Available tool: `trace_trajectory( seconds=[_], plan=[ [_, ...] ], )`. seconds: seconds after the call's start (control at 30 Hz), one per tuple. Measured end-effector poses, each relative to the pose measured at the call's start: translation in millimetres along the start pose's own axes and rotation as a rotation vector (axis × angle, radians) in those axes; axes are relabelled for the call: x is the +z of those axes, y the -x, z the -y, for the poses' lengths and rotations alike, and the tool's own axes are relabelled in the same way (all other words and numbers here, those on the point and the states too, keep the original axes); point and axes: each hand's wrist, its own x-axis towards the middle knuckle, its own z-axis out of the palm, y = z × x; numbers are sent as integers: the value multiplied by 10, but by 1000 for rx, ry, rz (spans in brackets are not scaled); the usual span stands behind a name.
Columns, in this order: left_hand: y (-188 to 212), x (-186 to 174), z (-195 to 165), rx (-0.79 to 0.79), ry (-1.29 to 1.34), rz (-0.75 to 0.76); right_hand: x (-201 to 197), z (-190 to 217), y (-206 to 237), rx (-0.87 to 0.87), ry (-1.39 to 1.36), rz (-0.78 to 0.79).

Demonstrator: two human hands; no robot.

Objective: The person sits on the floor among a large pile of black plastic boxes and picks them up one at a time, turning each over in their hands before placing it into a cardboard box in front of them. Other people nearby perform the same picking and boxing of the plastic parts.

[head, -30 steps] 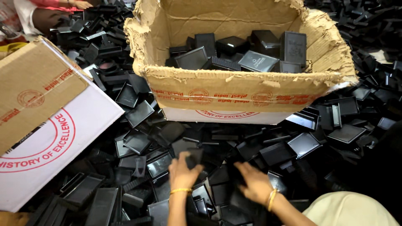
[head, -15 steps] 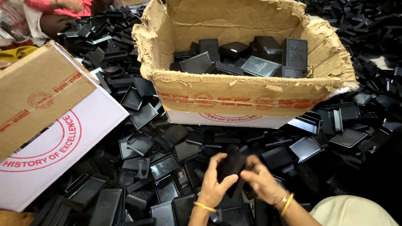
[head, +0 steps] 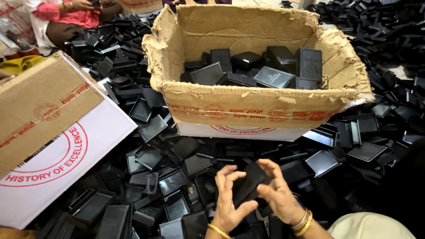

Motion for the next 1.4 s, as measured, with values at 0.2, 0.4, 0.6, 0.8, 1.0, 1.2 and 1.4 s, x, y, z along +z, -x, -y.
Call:
trace_trajectory(
  seconds=[0.2, 0.4, 0.6, 0.8, 1.0, 1.2, 1.4],
  plan=[
    [-91, -96, 35, 64, -236, -94, 57, 167, 1, 94, 187, -71],
    [-135, -312, 215, -143, 64, -24, 541, 1023, -98, -586, 1167, 8],
    [-47, -520, 871, -429, -359, -321, 768, 1996, -542, -1039, 1547, -457],
    [100, -272, 1328, -533, -761, 2, 523, 780, -396, -697, 1481, 247],
    [107, -220, 1241, -493, -769, 234, 157, -904, -150, -79, 1433, 535],
    [38, -158, 1173, -336, -973, 443, 319, -992, -207, 187, 1851, 493],
    [-28, -226, 1298, -465, -868, 201, 293, -815, -174, 382, 1772, 321]
  ],
)
